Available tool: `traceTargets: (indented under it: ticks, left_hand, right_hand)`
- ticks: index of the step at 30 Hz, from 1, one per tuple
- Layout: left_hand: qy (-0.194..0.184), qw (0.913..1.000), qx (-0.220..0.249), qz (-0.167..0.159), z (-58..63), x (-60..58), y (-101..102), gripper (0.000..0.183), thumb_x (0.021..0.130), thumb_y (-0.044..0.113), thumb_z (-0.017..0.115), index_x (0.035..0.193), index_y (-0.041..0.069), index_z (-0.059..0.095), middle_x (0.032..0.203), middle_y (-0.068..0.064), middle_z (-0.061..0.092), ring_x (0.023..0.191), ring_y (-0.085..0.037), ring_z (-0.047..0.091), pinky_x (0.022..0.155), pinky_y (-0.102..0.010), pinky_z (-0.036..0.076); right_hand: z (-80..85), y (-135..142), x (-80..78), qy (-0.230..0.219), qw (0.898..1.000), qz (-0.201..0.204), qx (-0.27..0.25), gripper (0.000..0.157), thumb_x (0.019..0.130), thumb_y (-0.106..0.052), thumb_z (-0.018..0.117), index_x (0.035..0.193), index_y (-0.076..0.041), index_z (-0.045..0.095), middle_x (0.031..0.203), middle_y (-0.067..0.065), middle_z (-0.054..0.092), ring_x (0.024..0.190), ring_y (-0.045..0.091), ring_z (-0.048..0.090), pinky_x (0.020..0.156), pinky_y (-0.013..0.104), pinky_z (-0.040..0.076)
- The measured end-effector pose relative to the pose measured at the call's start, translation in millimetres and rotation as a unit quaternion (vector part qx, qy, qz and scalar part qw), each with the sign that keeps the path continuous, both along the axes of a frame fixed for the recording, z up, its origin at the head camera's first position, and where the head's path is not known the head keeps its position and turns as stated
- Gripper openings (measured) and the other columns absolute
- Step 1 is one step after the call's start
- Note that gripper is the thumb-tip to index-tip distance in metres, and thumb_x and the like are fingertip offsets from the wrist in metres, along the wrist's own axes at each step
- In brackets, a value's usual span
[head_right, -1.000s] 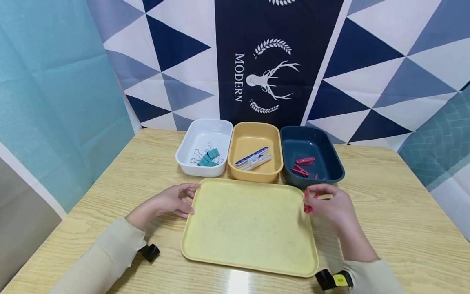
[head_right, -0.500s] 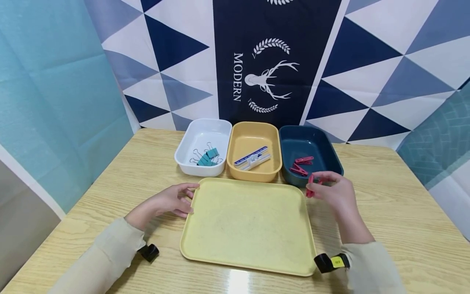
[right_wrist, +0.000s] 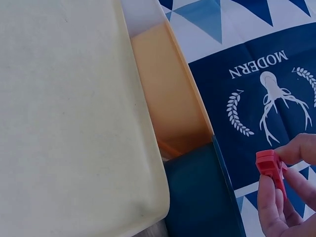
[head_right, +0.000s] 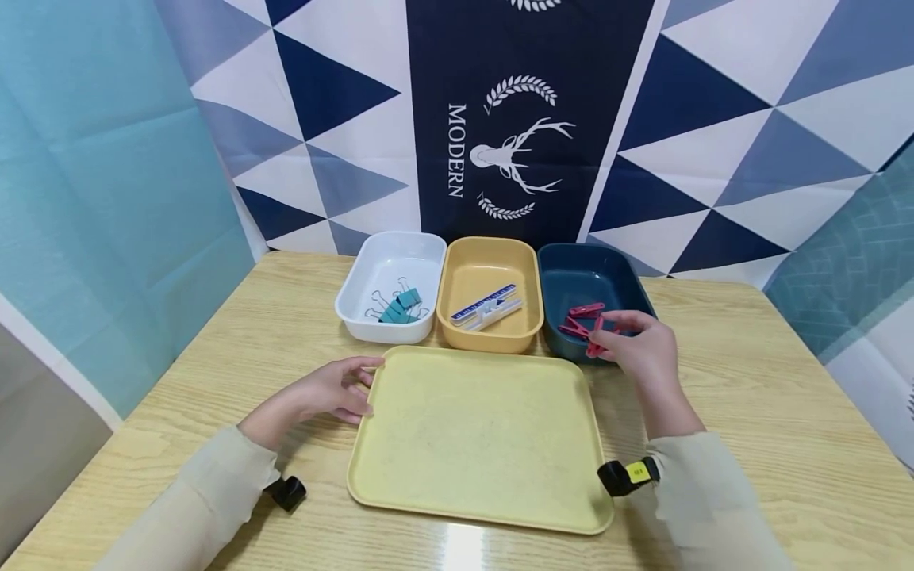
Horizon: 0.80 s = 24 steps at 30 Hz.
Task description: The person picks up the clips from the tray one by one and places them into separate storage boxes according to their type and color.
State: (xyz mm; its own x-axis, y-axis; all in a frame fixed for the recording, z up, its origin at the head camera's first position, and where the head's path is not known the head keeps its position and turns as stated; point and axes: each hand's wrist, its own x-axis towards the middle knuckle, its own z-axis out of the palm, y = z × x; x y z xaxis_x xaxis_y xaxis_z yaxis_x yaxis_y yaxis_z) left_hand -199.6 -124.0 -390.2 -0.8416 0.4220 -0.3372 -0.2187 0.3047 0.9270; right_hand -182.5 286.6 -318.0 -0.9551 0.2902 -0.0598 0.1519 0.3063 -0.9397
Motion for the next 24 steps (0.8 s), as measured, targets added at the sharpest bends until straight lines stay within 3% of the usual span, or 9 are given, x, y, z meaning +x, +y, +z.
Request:
traceTargets:
  ticks: [12,16,24]
  left_hand:
    - [0.001,1.0000,0.003,-0.004,-2.1,-1.6,-0.4,0.077,0.074,-0.013,0.070,0.141,0.008,0.038,0.109,-0.015,0.044,0.083,-0.022,0.059,0.065,-0.036,0.059]
    - [0.000,1.0000,0.005,-0.004,-2.5,-2.2,1.0,0.078,0.073,-0.014,0.070,0.141,0.008,0.038,0.109,-0.015,0.044,0.083,-0.022,0.059,0.066,-0.036,0.059]
    - [-0.002,1.0000,0.002,0.006,-0.4,0.3,0.6,0.078,0.072,-0.016,0.069,0.140,0.007,0.039,0.108,-0.015,0.044,0.083,-0.023,0.059,0.065,-0.036,0.059]
  right_hand:
    - [3.5,5.9,-12.5,0.012,0.998,-0.020,-0.050,0.029,0.081,-0.008,0.072,0.104,-0.007,0.054,0.095,0.008,0.045,0.062,0.005,0.062,0.062,0.021,0.056]
    - [2.6,12.3,-14.4,0.005,0.998,-0.030,-0.063,0.030,0.081,-0.010,0.073,0.104,-0.008,0.054,0.091,0.003,0.049,0.064,0.005,0.060,0.061,0.019,0.056]
    - [2.3,19.9,-24.3,0.009,0.990,-0.040,-0.137,0.032,0.080,-0.007,0.072,0.104,-0.002,0.052,0.081,-0.005,0.057,0.063,0.006,0.064,0.060,0.021,0.056]
